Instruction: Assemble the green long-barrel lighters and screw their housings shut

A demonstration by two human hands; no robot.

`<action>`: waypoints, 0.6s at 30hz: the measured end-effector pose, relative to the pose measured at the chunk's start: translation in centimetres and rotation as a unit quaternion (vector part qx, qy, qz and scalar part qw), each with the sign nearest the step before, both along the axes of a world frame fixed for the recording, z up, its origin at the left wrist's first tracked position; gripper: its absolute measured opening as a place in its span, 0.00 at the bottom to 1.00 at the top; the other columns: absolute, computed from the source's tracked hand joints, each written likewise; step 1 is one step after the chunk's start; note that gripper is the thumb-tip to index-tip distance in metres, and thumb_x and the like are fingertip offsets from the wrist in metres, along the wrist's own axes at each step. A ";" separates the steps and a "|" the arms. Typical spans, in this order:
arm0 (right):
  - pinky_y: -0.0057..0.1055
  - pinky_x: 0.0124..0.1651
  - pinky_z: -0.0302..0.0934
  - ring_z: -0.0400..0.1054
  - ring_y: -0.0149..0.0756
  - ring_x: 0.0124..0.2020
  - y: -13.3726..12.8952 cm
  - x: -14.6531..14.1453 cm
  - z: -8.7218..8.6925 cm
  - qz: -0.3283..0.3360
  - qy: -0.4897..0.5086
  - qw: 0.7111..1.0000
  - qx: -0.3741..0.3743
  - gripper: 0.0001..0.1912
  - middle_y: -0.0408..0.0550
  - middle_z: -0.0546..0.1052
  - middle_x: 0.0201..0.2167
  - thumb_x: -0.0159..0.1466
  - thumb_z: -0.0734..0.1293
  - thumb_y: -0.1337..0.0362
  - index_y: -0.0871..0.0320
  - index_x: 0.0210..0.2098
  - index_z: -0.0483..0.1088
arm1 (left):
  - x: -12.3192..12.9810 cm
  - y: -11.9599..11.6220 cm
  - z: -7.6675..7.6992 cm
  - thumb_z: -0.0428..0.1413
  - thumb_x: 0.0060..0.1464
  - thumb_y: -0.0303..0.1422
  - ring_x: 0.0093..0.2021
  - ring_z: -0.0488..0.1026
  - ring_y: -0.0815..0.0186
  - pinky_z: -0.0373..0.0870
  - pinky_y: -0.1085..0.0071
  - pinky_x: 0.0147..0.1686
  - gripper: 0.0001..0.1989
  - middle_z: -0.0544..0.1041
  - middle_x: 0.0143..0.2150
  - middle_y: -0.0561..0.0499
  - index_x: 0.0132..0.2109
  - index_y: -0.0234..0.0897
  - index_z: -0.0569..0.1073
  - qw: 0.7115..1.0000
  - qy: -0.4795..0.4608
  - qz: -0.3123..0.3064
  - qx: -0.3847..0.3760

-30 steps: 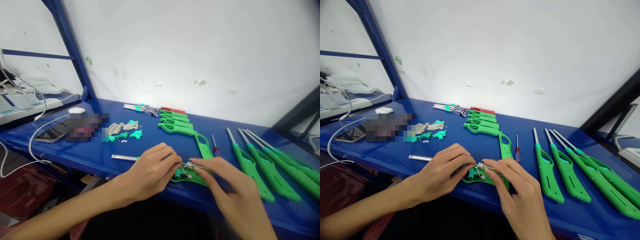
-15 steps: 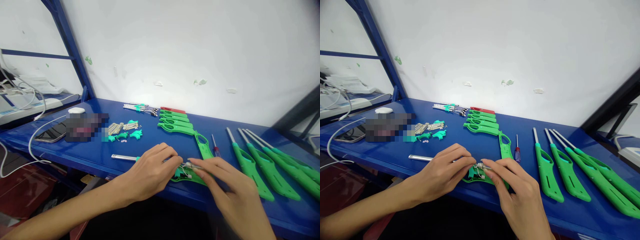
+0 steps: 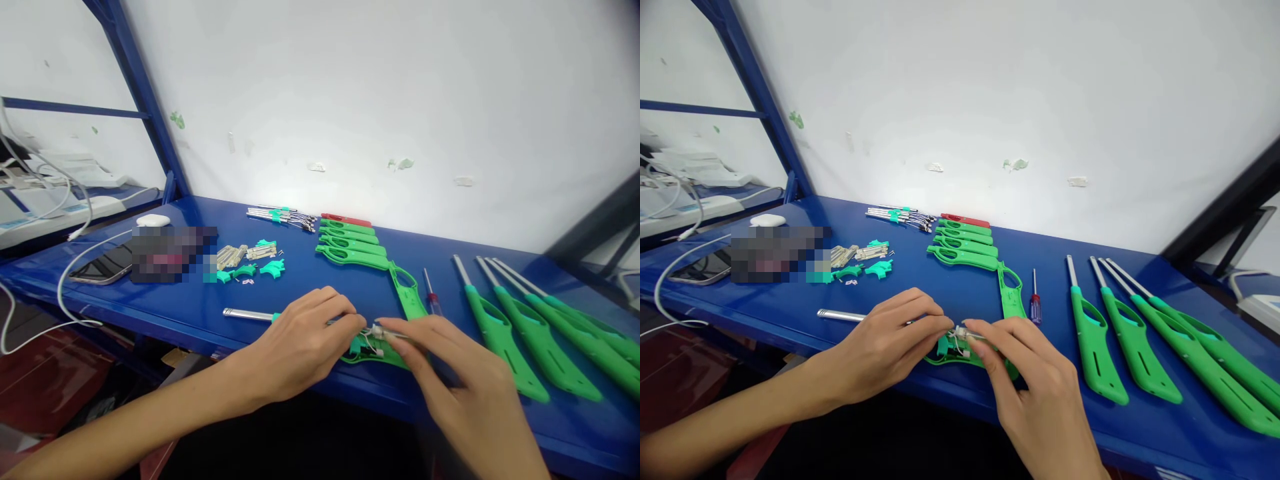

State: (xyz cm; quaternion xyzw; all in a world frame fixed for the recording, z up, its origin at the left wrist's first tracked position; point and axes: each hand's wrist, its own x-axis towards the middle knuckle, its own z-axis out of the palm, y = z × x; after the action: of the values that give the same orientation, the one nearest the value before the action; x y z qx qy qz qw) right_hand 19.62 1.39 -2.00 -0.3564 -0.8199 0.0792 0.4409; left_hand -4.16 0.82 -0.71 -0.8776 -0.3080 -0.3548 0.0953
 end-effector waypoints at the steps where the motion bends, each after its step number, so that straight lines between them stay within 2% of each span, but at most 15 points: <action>1: 0.26 0.48 0.70 0.79 0.31 0.43 0.0 -0.1 0.0 -0.008 -0.001 1.000 0.004 0.08 0.39 0.83 0.43 0.76 0.68 0.63 0.45 0.50 0.79 | -0.1 0.0 -0.1 0.52 0.72 0.21 0.40 0.72 0.60 0.73 0.63 0.42 0.09 0.79 0.42 0.44 0.50 0.28 0.78 1.000 0.000 0.001 0.001; 4: 0.28 0.49 0.69 0.79 0.33 0.44 0.0 -0.1 -0.1 -0.038 -0.015 0.999 0.021 0.08 0.40 0.84 0.43 0.76 0.67 0.62 0.46 0.49 0.78 | -0.4 -0.1 -0.1 0.51 0.74 0.23 0.44 0.74 0.58 0.73 0.60 0.46 0.10 0.80 0.45 0.43 0.55 0.29 0.76 1.000 -0.006 0.017 -0.006; 7: 0.31 0.48 0.69 0.79 0.35 0.44 0.0 -0.1 -0.1 -0.060 -0.027 0.998 0.024 0.09 0.41 0.84 0.44 0.77 0.66 0.61 0.46 0.52 0.78 | -0.7 -0.6 0.0 0.52 0.74 0.26 0.46 0.74 0.57 0.72 0.57 0.47 0.12 0.80 0.47 0.43 0.59 0.30 0.75 0.998 -0.010 0.040 -0.045; 12: 0.35 0.44 0.70 0.79 0.39 0.43 0.0 -0.2 -0.2 -0.068 -0.032 0.997 -0.001 0.08 0.44 0.84 0.44 0.77 0.65 0.60 0.47 0.49 0.77 | -1.1 -1.5 0.2 0.55 0.74 0.31 0.46 0.74 0.55 0.71 0.54 0.49 0.10 0.79 0.49 0.44 0.55 0.33 0.78 0.991 0.017 0.064 -0.116; 18: 0.38 0.49 0.67 0.75 0.40 0.45 0.1 -0.1 -0.5 -0.064 -0.053 0.997 -0.002 0.07 0.44 0.82 0.44 0.78 0.64 0.60 0.48 0.48 0.76 | -1.0 -1.5 0.1 0.55 0.74 0.29 0.45 0.73 0.56 0.71 0.55 0.48 0.09 0.78 0.48 0.44 0.54 0.32 0.78 0.993 0.014 0.056 -0.105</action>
State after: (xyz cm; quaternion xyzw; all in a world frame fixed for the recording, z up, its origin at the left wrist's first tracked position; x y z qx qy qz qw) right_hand 19.50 1.51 -2.48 -0.4125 -0.8177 0.0334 0.4000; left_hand -5.16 -0.69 -0.63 -0.8690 -0.3911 -0.3021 0.0263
